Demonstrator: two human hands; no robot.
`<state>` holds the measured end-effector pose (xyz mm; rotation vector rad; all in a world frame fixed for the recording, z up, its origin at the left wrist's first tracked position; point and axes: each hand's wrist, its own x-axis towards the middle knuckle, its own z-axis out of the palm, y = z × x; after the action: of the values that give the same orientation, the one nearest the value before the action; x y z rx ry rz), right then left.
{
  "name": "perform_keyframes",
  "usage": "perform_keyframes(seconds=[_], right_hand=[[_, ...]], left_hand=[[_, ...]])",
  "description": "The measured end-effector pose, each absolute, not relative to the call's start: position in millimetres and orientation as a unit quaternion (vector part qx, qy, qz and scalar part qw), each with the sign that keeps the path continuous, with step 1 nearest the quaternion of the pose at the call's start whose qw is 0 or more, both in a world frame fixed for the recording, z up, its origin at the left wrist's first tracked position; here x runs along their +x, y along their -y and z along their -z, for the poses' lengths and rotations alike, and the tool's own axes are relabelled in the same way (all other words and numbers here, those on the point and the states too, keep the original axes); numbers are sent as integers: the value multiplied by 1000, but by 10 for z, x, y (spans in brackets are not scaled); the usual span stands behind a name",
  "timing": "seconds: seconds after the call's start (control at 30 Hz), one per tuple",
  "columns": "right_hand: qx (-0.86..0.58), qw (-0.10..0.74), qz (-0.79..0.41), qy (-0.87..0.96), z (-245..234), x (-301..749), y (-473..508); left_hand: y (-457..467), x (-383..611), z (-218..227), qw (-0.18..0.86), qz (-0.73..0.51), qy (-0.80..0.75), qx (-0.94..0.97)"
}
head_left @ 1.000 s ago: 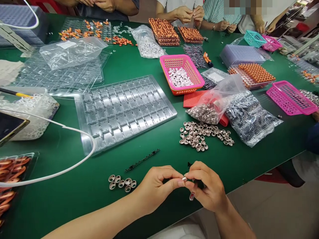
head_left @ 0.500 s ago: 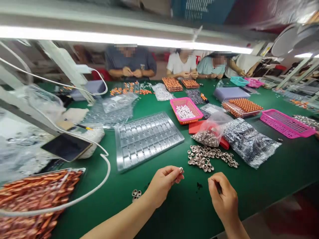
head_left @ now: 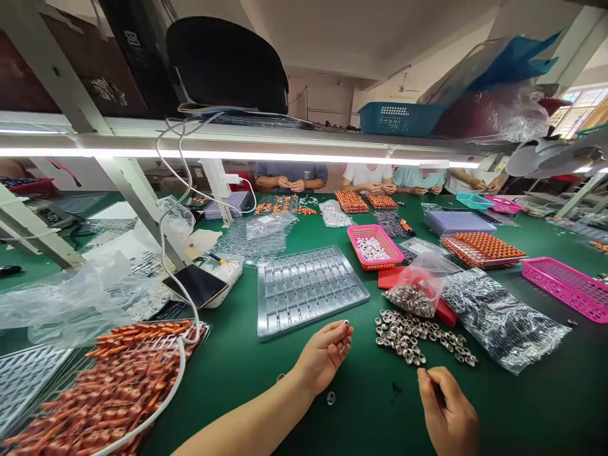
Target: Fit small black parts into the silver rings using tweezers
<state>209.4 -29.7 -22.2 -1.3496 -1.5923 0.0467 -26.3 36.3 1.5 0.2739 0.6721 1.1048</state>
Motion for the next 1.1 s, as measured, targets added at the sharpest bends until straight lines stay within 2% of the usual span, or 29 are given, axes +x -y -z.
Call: perform_keyframes(seconds=[0.7, 0.8, 0.97, 1.1], right_hand=[[-547, 501, -18, 671, 262, 2136, 283], [-537, 469, -33, 700, 236, 2066, 269], [-499, 371, -93, 778, 23, 1825, 140], [-483, 354, -41, 800, -141, 1664, -102]], left_hand=[[-408, -299, 27, 819, -504, -265, 74], [-408, -301, 35, 822, -500, -262, 76], [-387, -281, 66, 831, -483, -263, 84], [-367, -270, 68, 837, -471, -267, 88]])
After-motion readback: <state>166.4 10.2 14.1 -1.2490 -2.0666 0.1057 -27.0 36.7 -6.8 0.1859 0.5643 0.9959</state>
